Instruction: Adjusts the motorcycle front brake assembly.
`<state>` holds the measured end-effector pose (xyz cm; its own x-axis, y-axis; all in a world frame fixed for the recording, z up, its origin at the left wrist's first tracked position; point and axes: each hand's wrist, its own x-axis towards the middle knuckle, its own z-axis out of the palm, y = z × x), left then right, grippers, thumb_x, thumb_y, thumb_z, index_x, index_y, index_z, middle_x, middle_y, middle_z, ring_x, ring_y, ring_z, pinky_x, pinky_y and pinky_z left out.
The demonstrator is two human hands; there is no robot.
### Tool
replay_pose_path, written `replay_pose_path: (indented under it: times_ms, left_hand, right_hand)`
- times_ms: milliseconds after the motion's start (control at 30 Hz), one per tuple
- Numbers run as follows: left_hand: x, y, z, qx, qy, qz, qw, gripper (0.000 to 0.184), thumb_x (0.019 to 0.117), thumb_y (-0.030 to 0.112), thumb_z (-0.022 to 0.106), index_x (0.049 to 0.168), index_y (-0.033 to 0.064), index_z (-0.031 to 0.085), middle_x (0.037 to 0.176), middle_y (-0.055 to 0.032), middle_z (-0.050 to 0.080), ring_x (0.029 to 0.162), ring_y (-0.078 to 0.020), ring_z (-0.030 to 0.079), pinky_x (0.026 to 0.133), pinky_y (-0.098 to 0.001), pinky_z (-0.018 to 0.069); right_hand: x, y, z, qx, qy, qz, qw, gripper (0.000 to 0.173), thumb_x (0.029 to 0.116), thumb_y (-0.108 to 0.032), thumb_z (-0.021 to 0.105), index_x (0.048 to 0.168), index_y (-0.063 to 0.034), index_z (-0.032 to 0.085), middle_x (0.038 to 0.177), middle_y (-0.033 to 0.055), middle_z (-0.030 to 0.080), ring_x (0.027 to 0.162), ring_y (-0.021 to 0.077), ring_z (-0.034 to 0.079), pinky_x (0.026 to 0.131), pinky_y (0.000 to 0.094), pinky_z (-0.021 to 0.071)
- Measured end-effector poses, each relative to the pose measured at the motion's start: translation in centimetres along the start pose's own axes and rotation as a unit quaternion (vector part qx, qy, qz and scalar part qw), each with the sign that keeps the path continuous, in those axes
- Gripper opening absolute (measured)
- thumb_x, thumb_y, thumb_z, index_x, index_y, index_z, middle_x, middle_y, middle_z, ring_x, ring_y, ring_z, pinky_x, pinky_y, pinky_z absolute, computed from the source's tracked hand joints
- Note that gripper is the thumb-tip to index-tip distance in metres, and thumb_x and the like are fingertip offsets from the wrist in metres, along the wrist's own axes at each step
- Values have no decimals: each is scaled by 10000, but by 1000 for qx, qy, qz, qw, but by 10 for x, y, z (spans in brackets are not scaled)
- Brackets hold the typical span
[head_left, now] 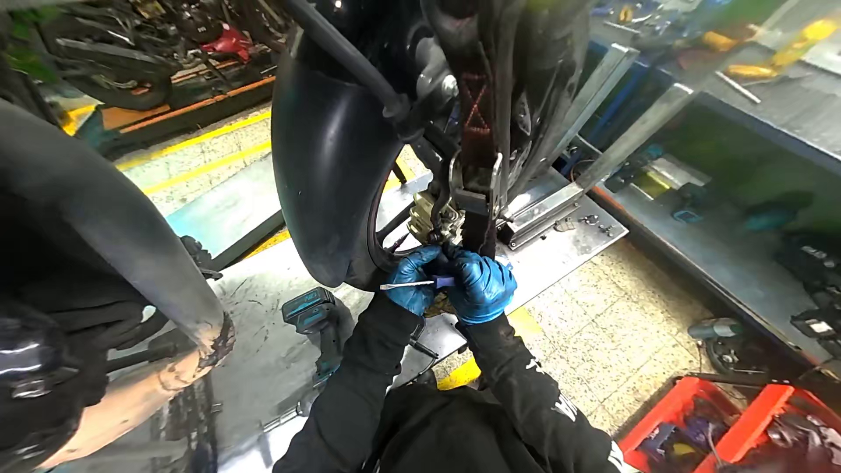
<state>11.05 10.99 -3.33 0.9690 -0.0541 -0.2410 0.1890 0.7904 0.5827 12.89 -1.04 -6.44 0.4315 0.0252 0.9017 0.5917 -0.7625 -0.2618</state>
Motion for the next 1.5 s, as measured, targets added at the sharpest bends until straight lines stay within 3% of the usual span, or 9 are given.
replay_pose_path:
  times_ms: [100,400,467,567,633,700,767,1100,1500]
  left_hand:
    - [1,-1,6,22,39,10,999,193,961,91,471,858,69,633,743,-55,651,658,-132,640,619,-287,561]
    - [-9,-3,15,27,80,-10,996,242,1041,190,459,1015,53,657,846,-88,701,739,-168,691,672,-336,597]
    - [-11,-2,11,52,72,-31,996,278,1055,237,469,1073,35,658,915,-111,715,791,-191,709,710,-353,611]
    - [-14,3,17,36,68,-39,996,276,1079,205,434,1107,4,620,984,-154,728,898,-251,739,833,-393,624]
    - [-13,3,17,13,72,-39,997,229,1072,164,436,1102,7,600,996,-162,722,930,-284,738,869,-430,616]
    - [-11,2,14,1,64,-37,997,220,1064,153,444,1086,14,613,1003,-162,726,942,-292,739,878,-443,614]
    - [-12,1,11,9,65,-37,997,227,1069,161,453,1102,22,629,1010,-155,723,929,-279,734,859,-436,615]
    - [-16,0,16,42,90,-9,995,204,1073,119,453,1141,15,614,1031,-169,728,935,-299,742,875,-475,617]
    - [-14,-4,18,39,113,13,993,144,1051,77,503,1136,11,599,1006,-170,729,903,-298,748,851,-465,626]
  right_hand:
    - [-2,1,0,4,-7,5,1000,167,902,-261,654,791,-146,702,922,53,790,665,229,699,556,390,522]
    - [-2,-6,-29,94,-86,51,991,143,863,-231,738,848,-94,700,1030,126,768,831,282,747,637,431,604]
    - [3,-12,-52,128,-149,101,975,271,839,-318,781,939,-94,667,1015,102,731,804,240,725,601,429,600]
    - [6,-18,-93,199,-297,212,909,525,897,-482,719,1251,-133,551,1011,3,666,736,118,660,595,369,599]
    - [-1,-11,-113,261,-364,264,854,413,1003,-448,572,1315,-182,523,946,-58,663,729,57,642,629,309,593]
    - [-12,-3,-120,267,-328,249,871,334,1057,-362,533,1279,-126,615,975,-37,709,784,40,674,692,272,612]
    - [-19,2,-119,234,-266,241,904,273,1001,-249,621,1215,-92,683,1040,-12,751,855,32,715,750,253,634]
    - [-13,12,-105,201,-178,176,947,263,907,-127,735,1166,-78,745,1056,49,733,928,85,703,811,247,611]
    - [-6,11,-104,119,-205,128,963,292,921,-132,682,1199,-170,760,1060,95,708,832,183,702,616,348,587]
